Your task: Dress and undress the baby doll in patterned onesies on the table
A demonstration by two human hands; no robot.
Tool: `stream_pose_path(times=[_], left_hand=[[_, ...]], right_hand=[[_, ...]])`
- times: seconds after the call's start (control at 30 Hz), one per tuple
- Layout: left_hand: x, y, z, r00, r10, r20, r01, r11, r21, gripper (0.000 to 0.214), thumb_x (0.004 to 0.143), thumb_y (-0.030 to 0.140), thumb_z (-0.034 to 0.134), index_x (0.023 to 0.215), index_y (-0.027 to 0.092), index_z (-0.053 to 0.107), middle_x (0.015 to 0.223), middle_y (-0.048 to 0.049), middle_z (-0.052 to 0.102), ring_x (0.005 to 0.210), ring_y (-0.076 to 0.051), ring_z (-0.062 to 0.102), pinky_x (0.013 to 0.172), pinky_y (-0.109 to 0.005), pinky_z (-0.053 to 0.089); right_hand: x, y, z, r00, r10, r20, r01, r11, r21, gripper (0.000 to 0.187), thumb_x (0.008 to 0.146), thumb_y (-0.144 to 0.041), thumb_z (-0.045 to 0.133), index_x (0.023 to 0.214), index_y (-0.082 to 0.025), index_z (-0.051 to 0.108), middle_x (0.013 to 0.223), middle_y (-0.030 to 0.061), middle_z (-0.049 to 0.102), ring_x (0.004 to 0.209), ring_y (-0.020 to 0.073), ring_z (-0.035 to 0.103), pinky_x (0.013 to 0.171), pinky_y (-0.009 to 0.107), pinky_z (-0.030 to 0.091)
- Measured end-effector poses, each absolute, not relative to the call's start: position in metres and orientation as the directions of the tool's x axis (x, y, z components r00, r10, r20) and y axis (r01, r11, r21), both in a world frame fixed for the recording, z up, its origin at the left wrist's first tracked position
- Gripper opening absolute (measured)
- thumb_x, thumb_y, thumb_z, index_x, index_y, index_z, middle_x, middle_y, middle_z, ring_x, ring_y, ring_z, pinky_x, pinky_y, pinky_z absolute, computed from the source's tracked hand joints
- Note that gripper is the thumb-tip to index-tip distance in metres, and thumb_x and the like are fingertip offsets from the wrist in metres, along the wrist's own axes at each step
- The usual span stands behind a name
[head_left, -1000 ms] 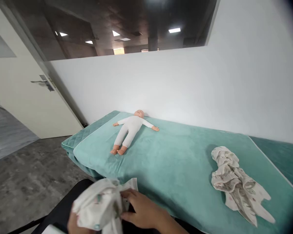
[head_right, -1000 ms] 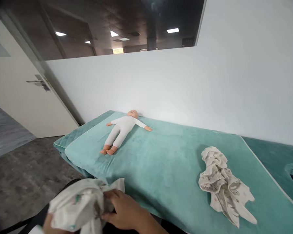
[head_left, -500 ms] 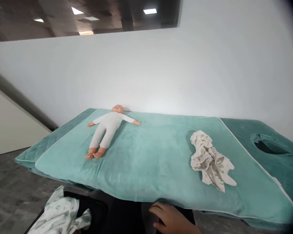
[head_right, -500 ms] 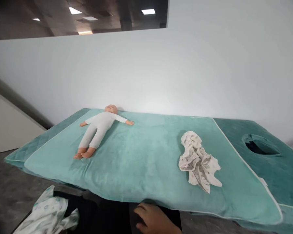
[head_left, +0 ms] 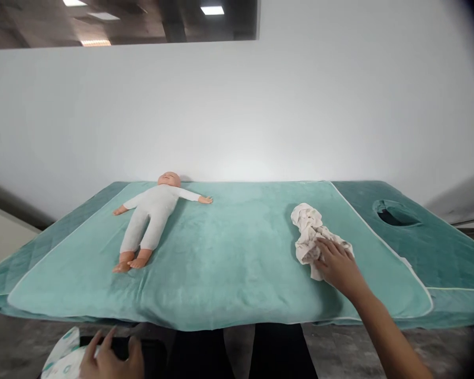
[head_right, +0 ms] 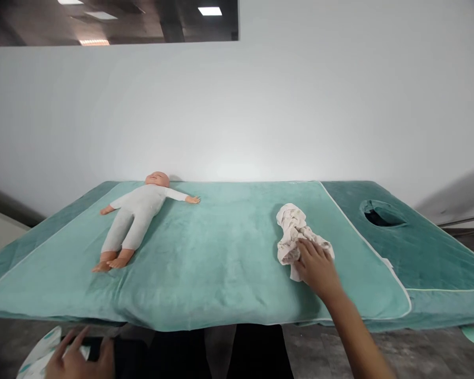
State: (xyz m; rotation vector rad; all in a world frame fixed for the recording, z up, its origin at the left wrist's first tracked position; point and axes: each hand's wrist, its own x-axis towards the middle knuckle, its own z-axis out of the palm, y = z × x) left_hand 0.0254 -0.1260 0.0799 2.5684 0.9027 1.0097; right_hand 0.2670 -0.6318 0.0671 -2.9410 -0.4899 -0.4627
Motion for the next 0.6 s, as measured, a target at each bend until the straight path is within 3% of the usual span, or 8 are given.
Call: stream_pose_path(times=[0.1, 0.17, 0.23, 0.3, 0.4, 0.47, 0.53, 0.6], left_hand=[[0.063, -0.159, 0.087, 0.576, 0.498, 0.649, 0.278, -0.865, 0.417, 0.043, 0.086, 0.037, 0.058, 0.128, 0.036, 0.053, 0.14, -0.0066, 0.051, 0.135, -0.038, 0.046, 0.112, -0.064, 0.037], [0.089, -0.182, 0.091, 0.64, 0.392, 0.661, 0.106, -0.897, 0.429, 0.03, 0.088, 0.031, 0.059, 0.117, 0.024, 0.058, 0.134, -0.0125, 0.055, 0.131, -0.036, 0.05, 0.109, -0.061, 0.04], [0.117, -0.202, 0.093, 0.748, 0.303, 0.591, -0.041, -0.867, 0.496, 0.025, 0.09, 0.028, 0.057, 0.114, 0.022, 0.061, 0.132, -0.0129, 0.057, 0.127, -0.031, 0.053, 0.106, -0.055, 0.044], [0.148, -0.221, 0.095, 0.88, 0.206, 0.429, -0.128, -0.766, 0.63, 0.025, 0.092, 0.029, 0.054, 0.115, 0.024, 0.063, 0.13, -0.0102, 0.059, 0.123, -0.027, 0.056, 0.103, -0.049, 0.048], [0.199, -0.244, 0.096, 0.988, 0.087, 0.13, -0.081, -0.43, 0.899, 0.023, 0.091, 0.033, 0.056, 0.109, 0.023, 0.067, 0.12, -0.0091, 0.065, 0.112, -0.025, 0.062, 0.095, -0.042, 0.052], [0.229, -0.253, 0.093, 0.997, 0.041, -0.066, 0.068, -0.058, 0.996, 0.026, 0.088, 0.036, 0.062, 0.108, 0.02, 0.066, 0.118, -0.0113, 0.065, 0.102, -0.025, 0.066, 0.085, -0.039, 0.055], [0.251, -0.254, 0.087, 0.976, -0.053, -0.213, 0.219, 0.277, 0.935, 0.032, 0.084, 0.033, 0.07, 0.111, 0.017, 0.065, 0.121, -0.0138, 0.065, 0.102, -0.026, 0.067, 0.084, -0.04, 0.056], [0.262, -0.248, 0.079, 0.956, -0.124, -0.267, 0.292, 0.519, 0.804, 0.034, 0.082, 0.029, 0.074, 0.113, 0.017, 0.064, 0.123, -0.0142, 0.065, 0.106, -0.026, 0.067, 0.091, -0.043, 0.055]], right_hand=[[0.267, -0.659, 0.051, 0.922, 0.194, 0.334, 0.229, -0.971, -0.069, 0.063, 0.093, -0.052, 0.052, 0.147, -0.022, 0.043, 0.148, 0.0136, 0.048, 0.13, 0.0347, 0.049, 0.1, 0.05, 0.045], [0.264, -0.676, 0.043, 0.949, 0.129, 0.288, 0.17, -0.978, -0.12, 0.066, 0.091, -0.061, 0.05, 0.145, -0.023, 0.043, 0.145, 0.0147, 0.05, 0.124, 0.0349, 0.054, 0.092, 0.048, 0.049], [0.264, -0.692, 0.038, 0.972, 0.099, 0.213, 0.141, -0.972, -0.19, 0.061, 0.092, -0.064, 0.048, 0.138, -0.024, 0.049, 0.139, 0.014, 0.055, 0.115, 0.0328, 0.059, 0.085, 0.043, 0.051], [0.268, -0.705, 0.037, 0.985, 0.082, 0.154, 0.122, -0.955, -0.269, 0.055, 0.091, -0.065, 0.048, 0.127, -0.024, 0.056, 0.13, 0.0127, 0.06, 0.107, 0.0297, 0.063, 0.081, 0.039, 0.051], [0.281, -0.717, 0.041, 0.996, 0.001, 0.094, 0.041, -0.904, -0.426, 0.052, 0.089, -0.064, 0.051, 0.115, -0.02, 0.061, 0.118, 0.012, 0.064, 0.096, 0.0257, 0.066, 0.079, 0.035, 0.05], [0.289, -0.718, 0.044, 0.993, -0.088, 0.08, -0.034, -0.853, -0.52, 0.054, 0.086, -0.063, 0.053, 0.112, -0.016, 0.062, 0.113, 0.0137, 0.066, 0.091, 0.0246, 0.065, 0.076, 0.034, 0.049], [0.294, -0.714, 0.048, 0.99, -0.132, 0.053, -0.078, -0.815, -0.575, 0.053, 0.081, -0.062, 0.058, 0.103, -0.014, 0.065, 0.101, 0.013, 0.068, 0.083, 0.0242, 0.064, 0.071, 0.034, 0.047], [0.296, -0.707, 0.055, 0.987, -0.161, 0.01, -0.115, -0.749, -0.653, 0.044, 0.073, -0.058, 0.066, 0.084, -0.016, 0.067, 0.081, 0.0079, 0.068, 0.071, 0.0223, 0.06, 0.065, 0.032, 0.042]])
